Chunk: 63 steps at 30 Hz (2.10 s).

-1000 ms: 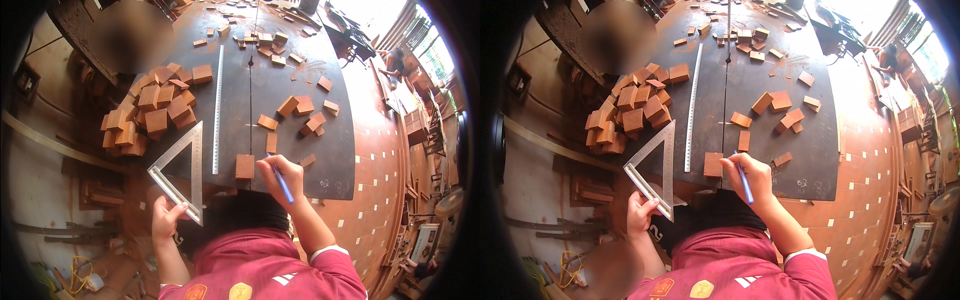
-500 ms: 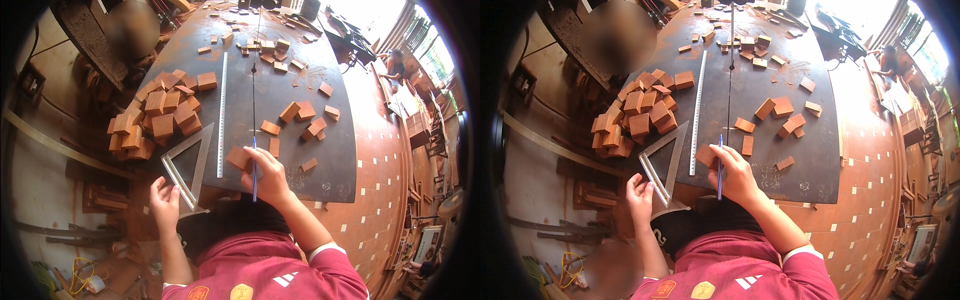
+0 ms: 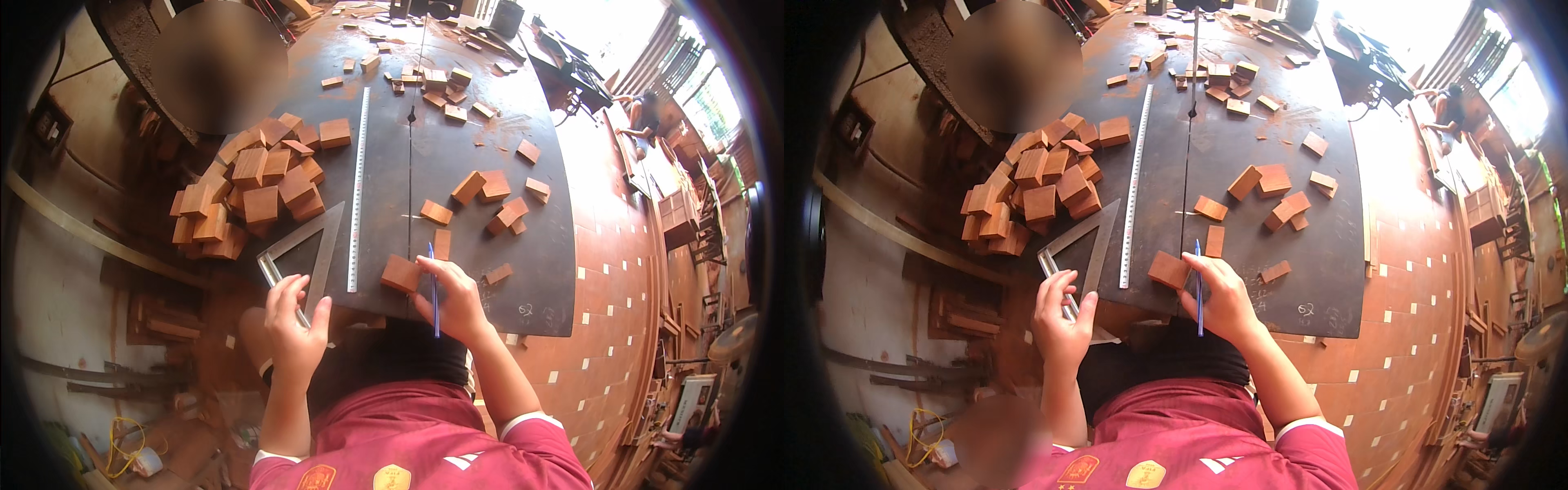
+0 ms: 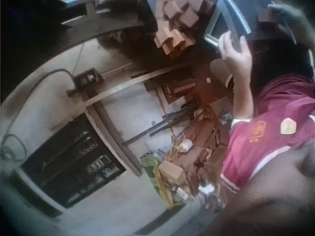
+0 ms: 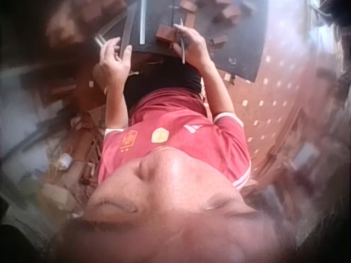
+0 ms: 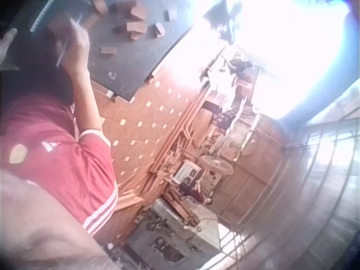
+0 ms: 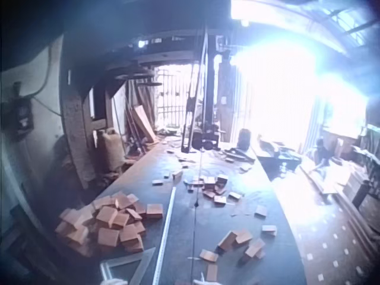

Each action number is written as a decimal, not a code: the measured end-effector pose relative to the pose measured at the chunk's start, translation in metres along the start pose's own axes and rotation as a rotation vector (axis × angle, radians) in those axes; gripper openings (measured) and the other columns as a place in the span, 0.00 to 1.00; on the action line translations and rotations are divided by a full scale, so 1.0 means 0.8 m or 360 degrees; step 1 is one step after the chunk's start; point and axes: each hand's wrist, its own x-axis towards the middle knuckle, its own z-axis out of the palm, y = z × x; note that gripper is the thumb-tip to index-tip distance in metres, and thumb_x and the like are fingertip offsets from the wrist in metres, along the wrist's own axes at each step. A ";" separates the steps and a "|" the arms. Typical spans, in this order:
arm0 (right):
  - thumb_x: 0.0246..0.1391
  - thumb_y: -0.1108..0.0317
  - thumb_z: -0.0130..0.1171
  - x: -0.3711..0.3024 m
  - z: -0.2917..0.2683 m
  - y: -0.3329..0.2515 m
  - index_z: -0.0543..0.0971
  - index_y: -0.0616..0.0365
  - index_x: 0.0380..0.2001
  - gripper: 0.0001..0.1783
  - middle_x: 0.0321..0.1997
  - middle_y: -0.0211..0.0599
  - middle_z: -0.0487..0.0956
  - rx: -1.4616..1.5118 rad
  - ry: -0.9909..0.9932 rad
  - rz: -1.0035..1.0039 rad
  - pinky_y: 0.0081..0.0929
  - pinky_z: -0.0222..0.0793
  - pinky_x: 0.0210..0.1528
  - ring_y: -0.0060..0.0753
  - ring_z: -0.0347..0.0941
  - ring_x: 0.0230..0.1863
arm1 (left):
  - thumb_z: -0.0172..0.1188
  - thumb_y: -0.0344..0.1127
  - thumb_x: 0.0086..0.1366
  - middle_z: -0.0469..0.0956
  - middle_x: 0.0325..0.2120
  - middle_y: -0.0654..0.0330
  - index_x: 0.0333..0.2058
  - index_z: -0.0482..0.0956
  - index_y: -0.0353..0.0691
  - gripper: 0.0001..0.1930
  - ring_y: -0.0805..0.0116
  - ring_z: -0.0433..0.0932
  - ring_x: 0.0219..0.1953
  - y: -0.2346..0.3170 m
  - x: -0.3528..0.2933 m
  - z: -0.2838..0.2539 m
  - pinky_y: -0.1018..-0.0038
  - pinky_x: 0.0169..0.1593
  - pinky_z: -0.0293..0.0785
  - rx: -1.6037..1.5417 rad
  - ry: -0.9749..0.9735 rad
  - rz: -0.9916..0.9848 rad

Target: The person repeatedly measures and marks small wooden blocks on a workbench using a metal ruler and a set square, then draws lines with a blue pen. The person handles the blocks one at a time, aligns them with the tools, and marks them before moving to the next piece.

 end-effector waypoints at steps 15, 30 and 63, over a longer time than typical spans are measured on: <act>0.42 0.74 0.73 0.015 -0.010 -0.007 0.80 0.58 0.51 0.28 0.50 0.41 0.82 -0.0377 0.0025 -0.0551 0.40 0.78 0.53 0.48 0.80 0.50 | 0.65 0.27 0.64 0.76 0.58 0.50 0.54 0.78 0.33 0.19 0.58 0.80 0.51 -0.059 -0.060 -0.059 0.66 0.52 0.76 0.0083 0.0362 -0.0208; 0.45 0.65 0.78 0.008 0.023 -0.016 0.77 0.62 0.55 0.34 0.50 0.50 0.81 -0.0304 0.0290 -0.0034 0.40 0.78 0.51 0.52 0.80 0.48 | 0.63 0.36 0.70 0.73 0.60 0.52 0.58 0.75 0.32 0.21 0.56 0.76 0.57 -0.186 -0.100 -0.050 0.64 0.59 0.73 0.0477 0.0205 -0.0423; 0.75 0.60 0.47 -0.129 0.198 0.062 0.77 0.74 0.46 0.22 0.35 0.57 0.83 0.0523 -0.0714 0.0446 0.34 0.84 0.31 0.46 0.84 0.32 | 0.60 0.75 0.58 0.76 0.57 0.33 0.58 0.77 0.25 0.51 0.40 0.76 0.61 -0.419 -0.193 -0.026 0.58 0.65 0.70 -0.0135 -0.0098 -0.1973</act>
